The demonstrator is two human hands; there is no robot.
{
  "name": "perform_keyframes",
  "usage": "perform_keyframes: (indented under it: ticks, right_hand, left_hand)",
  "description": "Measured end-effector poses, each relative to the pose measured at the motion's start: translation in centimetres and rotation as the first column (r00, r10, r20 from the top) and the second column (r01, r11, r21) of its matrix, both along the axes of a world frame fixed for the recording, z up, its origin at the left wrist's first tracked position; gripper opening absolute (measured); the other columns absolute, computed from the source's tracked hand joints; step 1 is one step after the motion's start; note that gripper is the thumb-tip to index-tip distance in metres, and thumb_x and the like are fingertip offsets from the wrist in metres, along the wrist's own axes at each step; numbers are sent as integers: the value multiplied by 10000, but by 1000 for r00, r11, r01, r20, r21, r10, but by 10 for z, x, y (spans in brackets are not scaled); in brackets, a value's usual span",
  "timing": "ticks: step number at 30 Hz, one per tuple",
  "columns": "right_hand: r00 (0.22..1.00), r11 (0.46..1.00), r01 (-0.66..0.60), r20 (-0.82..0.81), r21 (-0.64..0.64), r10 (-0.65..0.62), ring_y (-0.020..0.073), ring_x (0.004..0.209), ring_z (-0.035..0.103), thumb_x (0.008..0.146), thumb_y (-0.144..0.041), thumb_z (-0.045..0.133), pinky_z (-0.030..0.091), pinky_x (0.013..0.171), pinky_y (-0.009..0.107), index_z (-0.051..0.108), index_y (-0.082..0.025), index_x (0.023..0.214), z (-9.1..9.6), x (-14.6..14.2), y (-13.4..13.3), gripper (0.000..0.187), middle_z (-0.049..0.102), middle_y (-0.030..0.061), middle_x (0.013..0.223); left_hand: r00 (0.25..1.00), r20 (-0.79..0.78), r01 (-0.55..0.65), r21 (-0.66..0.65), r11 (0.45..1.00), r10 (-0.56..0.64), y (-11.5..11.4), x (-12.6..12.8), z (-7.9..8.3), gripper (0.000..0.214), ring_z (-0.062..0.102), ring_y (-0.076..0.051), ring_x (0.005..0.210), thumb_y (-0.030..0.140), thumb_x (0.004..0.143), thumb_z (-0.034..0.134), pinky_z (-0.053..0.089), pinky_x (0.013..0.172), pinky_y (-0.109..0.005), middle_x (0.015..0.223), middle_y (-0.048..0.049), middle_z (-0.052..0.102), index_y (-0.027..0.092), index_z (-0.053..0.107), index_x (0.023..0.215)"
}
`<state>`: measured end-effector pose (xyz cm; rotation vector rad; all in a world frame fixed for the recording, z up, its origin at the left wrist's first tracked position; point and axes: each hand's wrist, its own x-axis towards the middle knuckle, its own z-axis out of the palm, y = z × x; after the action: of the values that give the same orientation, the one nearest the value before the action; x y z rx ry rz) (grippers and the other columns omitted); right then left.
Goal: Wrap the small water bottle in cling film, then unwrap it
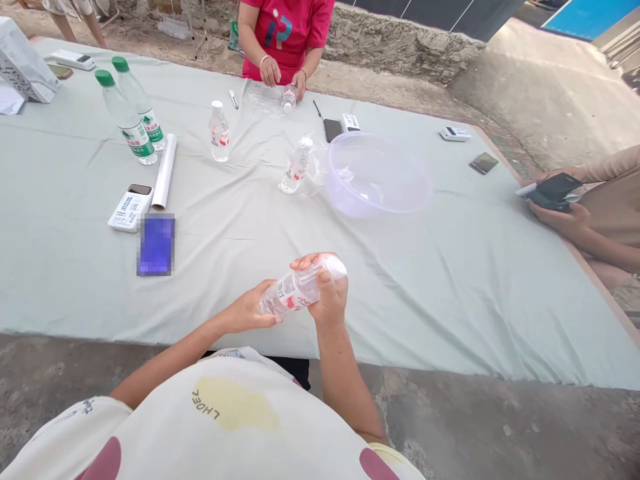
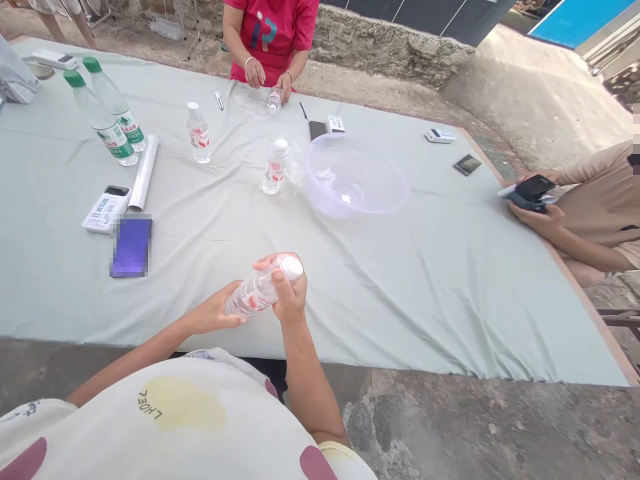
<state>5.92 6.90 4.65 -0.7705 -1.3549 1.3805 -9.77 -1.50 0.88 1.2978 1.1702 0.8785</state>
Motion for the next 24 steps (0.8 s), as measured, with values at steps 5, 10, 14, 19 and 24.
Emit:
perform_keyframes:
  ticks: [5, 10, 14, 19, 24]
  right_hand:
    - [979, 998, -33, 205, 47, 23, 245, 893, 689, 841, -605, 611, 553, 817, 413, 558, -248, 932, -3, -11, 3, 372, 718, 68, 927]
    - [950, 994, -103, 302, 43, 86, 274, 1122, 640, 789, -681, 646, 528, 933, 425, 586, -237, 1103, -8, -17, 21, 547, 672, 114, 1198]
    - [958, 997, -37, 287, 67, 16, 277, 1361, 486, 848, -693, 553, 442, 1080, 465, 454, -271, 1394, -14, -3, 39, 698, 466, 128, 1500]
    - [934, 992, 64, 357, -109, -21, 221, 1065, 662, 872, -532, 612, 521, 966, 437, 541, -263, 1274, -38, 19, 36, 489, 659, 102, 1212]
    - [905, 980, 33, 421, -196, 54, 201, 966, 692, 893, -472, 592, 541, 919, 425, 573, -267, 1240, -59, 36, 24, 404, 675, 87, 1173]
  left_hand:
    - [985, -163, -32, 141, 990, 55, 15, -1, 8, 672, 610, -249, 1085, 207, 753, 668, 535, 859, -369, 1311, -92, 582, 243, 427, 1379]
    - [996, 21, -85, 37, 996, 84, 39, -3, -15, 545, 625, -230, 990, 270, 737, 717, 544, 761, -329, 1145, -78, 618, 211, 481, 1224]
    - [943, 107, -327, 121, 937, 315, 101, -27, -33, 617, 607, -235, 1083, 298, 671, 785, 508, 925, -365, 1157, -74, 614, 192, 474, 1193]
    - [773, 80, -626, 255, 736, 629, 235, -74, -30, 653, 622, -196, 1095, 131, 618, 790, 482, 976, -335, 1157, -53, 601, 188, 426, 1157]
    - [646, -76, -712, 301, 635, 760, 333, -95, -17, 621, 622, -198, 1103, 48, 672, 793, 452, 1008, -344, 1161, -58, 615, 184, 410, 1142]
